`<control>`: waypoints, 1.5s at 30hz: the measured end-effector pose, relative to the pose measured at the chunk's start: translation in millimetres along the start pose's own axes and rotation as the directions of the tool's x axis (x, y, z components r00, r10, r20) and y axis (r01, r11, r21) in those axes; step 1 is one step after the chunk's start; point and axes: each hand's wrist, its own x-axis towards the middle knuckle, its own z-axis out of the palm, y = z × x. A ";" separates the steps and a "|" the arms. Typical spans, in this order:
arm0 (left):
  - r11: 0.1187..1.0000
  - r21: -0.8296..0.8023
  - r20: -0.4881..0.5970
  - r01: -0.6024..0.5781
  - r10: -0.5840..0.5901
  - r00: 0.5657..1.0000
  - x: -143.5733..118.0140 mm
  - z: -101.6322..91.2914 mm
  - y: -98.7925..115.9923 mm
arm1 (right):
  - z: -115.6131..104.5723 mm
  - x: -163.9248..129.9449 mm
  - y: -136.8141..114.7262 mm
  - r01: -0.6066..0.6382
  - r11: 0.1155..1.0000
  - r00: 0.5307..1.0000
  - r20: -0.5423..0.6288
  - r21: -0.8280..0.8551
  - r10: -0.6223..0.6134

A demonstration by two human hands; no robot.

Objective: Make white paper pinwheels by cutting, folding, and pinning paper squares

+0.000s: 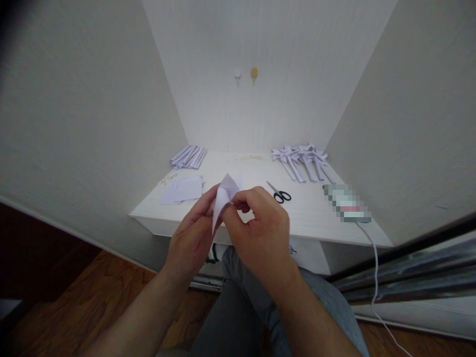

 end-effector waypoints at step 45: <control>0.433 0.744 0.404 -0.509 0.316 0.859 6.6 -25.7 61.9 | -8.3 7.5 5.7 -0.105 0.897 0.958 0.287 0.430 -0.026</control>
